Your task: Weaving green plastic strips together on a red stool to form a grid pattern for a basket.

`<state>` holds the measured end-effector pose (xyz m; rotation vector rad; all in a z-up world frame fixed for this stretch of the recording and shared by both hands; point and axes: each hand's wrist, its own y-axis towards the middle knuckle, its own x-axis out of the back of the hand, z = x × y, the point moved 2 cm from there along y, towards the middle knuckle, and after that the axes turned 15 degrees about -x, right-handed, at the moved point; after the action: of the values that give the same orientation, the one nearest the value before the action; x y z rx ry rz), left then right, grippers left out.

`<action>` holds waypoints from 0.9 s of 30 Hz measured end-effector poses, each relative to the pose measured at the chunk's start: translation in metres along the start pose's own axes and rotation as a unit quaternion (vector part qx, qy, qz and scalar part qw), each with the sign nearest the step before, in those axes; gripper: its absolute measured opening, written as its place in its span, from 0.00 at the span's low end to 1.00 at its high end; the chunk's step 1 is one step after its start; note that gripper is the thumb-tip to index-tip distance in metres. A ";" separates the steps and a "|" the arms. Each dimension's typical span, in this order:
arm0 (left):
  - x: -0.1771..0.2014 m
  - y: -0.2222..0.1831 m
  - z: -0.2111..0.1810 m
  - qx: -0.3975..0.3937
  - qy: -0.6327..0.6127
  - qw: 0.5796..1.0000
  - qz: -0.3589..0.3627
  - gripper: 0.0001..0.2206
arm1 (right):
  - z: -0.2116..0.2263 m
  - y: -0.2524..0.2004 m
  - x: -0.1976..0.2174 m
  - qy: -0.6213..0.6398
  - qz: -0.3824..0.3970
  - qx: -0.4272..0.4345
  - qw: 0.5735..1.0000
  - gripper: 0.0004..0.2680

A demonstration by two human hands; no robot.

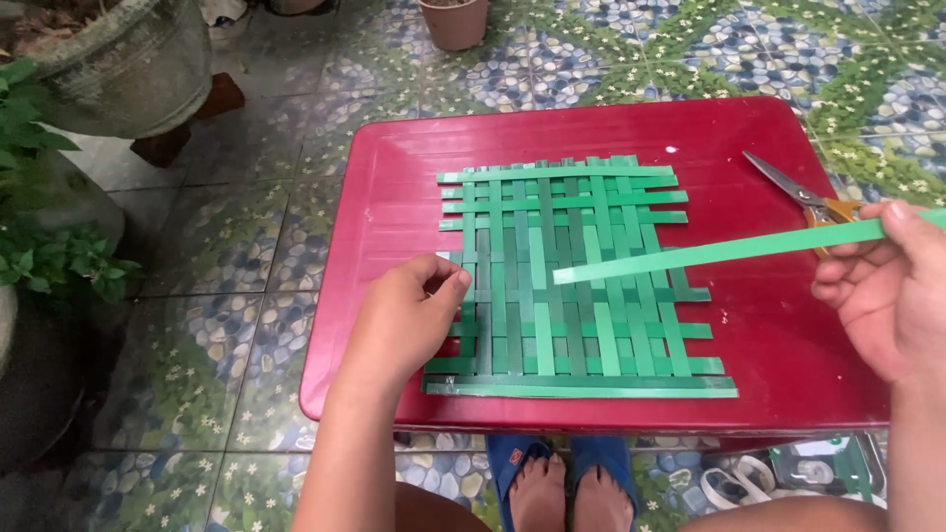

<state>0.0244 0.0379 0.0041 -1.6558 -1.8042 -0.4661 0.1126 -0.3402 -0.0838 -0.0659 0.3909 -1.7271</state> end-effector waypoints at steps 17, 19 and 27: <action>0.002 0.004 0.021 0.032 -0.360 0.932 -0.023 0.09 | 0.007 -0.081 -0.117 -0.022 0.025 -0.129 0.991 0.03; 0.007 0.000 0.015 0.031 -0.314 0.947 -0.064 0.09 | 0.007 -0.089 -0.128 -0.032 0.027 -0.145 0.989 0.03; 0.001 -0.017 -0.015 -0.271 0.225 0.913 -0.204 0.08 | -0.005 -0.115 -0.158 -0.078 0.050 -0.218 0.972 0.04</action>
<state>0.0109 0.0264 0.0185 -1.3194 -1.7398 -1.5191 0.0339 -0.1707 -0.0278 -0.4890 0.6390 -1.5000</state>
